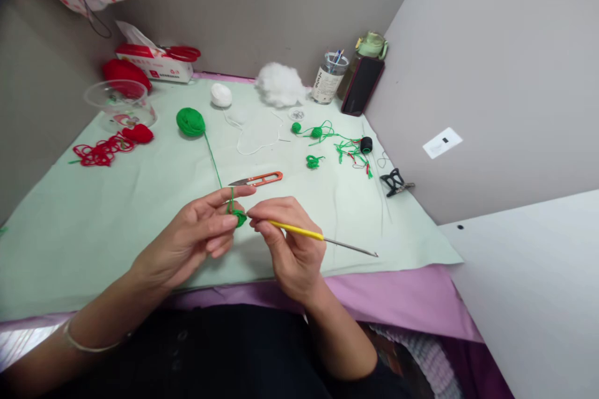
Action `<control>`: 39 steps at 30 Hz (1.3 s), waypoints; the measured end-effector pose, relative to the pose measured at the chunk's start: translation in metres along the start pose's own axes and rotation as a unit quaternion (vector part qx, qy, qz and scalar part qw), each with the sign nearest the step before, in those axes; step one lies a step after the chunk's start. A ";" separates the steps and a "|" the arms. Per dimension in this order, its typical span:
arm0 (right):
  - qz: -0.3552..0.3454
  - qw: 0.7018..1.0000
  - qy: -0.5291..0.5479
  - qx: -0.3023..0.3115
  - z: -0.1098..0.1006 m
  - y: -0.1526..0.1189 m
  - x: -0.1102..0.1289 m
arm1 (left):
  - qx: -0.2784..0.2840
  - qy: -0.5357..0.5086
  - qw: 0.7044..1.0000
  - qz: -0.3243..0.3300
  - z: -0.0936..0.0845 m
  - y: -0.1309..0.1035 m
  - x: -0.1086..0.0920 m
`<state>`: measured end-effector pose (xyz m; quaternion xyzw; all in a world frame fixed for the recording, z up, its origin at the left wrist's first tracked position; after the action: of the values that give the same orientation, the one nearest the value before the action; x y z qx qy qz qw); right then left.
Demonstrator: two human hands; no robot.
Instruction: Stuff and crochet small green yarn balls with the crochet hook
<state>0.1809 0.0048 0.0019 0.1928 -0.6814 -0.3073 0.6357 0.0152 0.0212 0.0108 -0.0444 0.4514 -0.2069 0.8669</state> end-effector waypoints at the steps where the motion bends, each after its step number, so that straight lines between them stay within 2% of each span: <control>1: 0.001 1.000 -0.002 0.001 0.000 0.000 0.000 | -0.005 0.010 1.000 0.011 0.001 0.000 0.000; 5: 0.014 0.999 0.022 -0.037 0.000 -0.001 -0.003 | -0.021 0.038 0.999 0.023 -0.001 -0.001 -0.002; 8: 0.072 0.993 0.078 -0.058 -0.001 0.000 -0.006 | -0.030 0.054 0.997 0.037 -0.004 -0.001 -0.004; 10: 0.115 0.984 0.121 -0.055 0.000 0.001 -0.008 | -0.031 0.064 0.996 0.054 -0.004 -0.001 -0.003; 12: 0.121 0.983 0.131 -0.036 0.002 0.002 -0.008 | -0.014 0.075 0.995 0.063 -0.003 -0.001 -0.001; 15: 0.073 0.995 0.070 -0.018 0.006 0.002 -0.007 | 0.005 0.085 0.994 0.069 -0.001 -0.001 0.005; 20: -0.008 0.999 -0.032 -0.025 0.013 -0.007 -0.010 | -0.062 0.072 0.990 0.101 0.002 0.002 0.011; 23: -0.118 0.986 -0.116 -0.031 0.014 -0.011 -0.012 | -0.064 0.015 0.997 0.047 0.003 0.003 0.011; 24: -0.128 0.984 -0.122 -0.038 0.014 -0.011 -0.012 | -0.056 -0.006 0.998 0.016 0.002 0.004 0.011; 25: -0.107 0.987 -0.111 -0.041 0.012 -0.009 -0.013 | -0.047 -0.022 0.999 -0.010 0.002 0.005 0.010; 27: -0.019 0.997 -0.055 -0.059 0.009 -0.004 -0.012 | -0.037 -0.031 0.998 -0.028 0.000 0.006 0.007; 30: 0.085 0.993 0.046 -0.069 0.006 0.003 -0.012 | -0.056 0.015 0.998 0.029 -0.002 0.006 0.005; 33: 0.102 0.991 0.081 -0.032 0.009 0.004 -0.013 | -0.066 0.067 0.992 0.084 0.000 0.005 0.007; 39: 0.160 0.980 0.109 -0.035 0.007 0.000 -0.022 | -0.067 0.108 0.985 0.120 0.000 0.003 0.008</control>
<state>0.1768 0.0204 -0.0140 0.0915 -0.6189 -0.2022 0.7535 0.0202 0.0207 0.0045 -0.0254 0.5577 -0.0740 0.8263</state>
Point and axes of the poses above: each hand's wrist, its own y-axis towards the middle knuckle, its own z-axis out of the palm, x = y × z, the point moved 1 cm from there along y, towards the middle knuckle, and after that the axes turned 8 degrees about -x, right-handed, at the moved point
